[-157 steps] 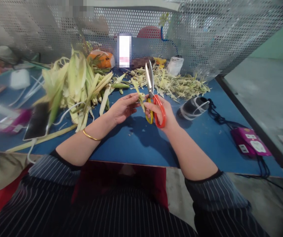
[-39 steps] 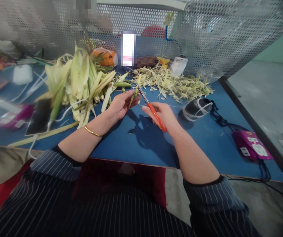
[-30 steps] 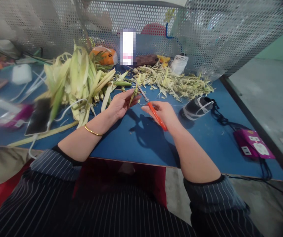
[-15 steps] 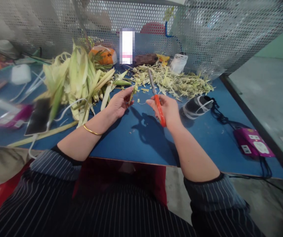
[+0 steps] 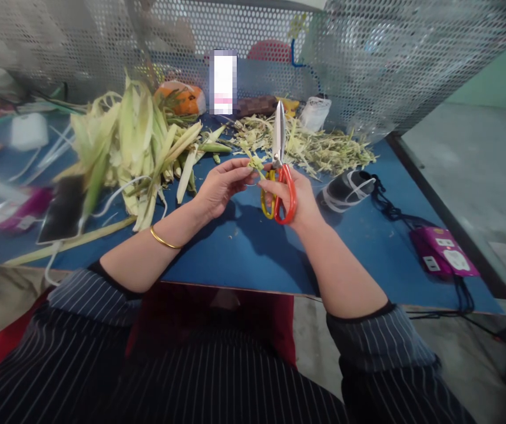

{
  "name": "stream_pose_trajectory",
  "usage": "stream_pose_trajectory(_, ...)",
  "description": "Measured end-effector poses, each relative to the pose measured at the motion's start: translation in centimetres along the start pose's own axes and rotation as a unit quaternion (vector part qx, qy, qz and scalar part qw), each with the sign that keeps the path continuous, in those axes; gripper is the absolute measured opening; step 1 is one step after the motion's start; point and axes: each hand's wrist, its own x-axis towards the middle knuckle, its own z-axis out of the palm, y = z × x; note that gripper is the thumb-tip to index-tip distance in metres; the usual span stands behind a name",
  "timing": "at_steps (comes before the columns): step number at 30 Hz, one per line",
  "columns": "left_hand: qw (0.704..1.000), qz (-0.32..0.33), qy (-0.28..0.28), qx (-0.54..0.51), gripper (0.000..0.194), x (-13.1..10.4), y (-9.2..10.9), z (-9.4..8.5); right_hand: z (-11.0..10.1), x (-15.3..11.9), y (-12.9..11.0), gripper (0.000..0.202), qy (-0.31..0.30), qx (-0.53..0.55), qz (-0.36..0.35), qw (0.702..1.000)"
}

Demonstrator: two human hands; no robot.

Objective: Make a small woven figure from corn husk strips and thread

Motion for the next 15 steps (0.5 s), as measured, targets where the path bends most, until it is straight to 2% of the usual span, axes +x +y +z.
stream_pose_trajectory(4,0.999,-0.006,-0.035,0.018,0.016,-0.02,0.22,-0.19,-0.49,0.18,-0.12,0.059,0.000,-0.009,-0.026,1.000)
stream_pose_trajectory(8,0.996,0.021,-0.073,0.035,0.015,0.09,-0.05,-0.36,-0.70,0.10,-0.64,0.052,0.007,-0.025,-0.040,0.999)
stream_pose_trajectory(15,0.991,0.058,-0.039,0.113,0.019,0.18,-0.38,-0.44,-0.72,-0.04,-0.72,0.043,0.039,-0.069,-0.063,0.995)
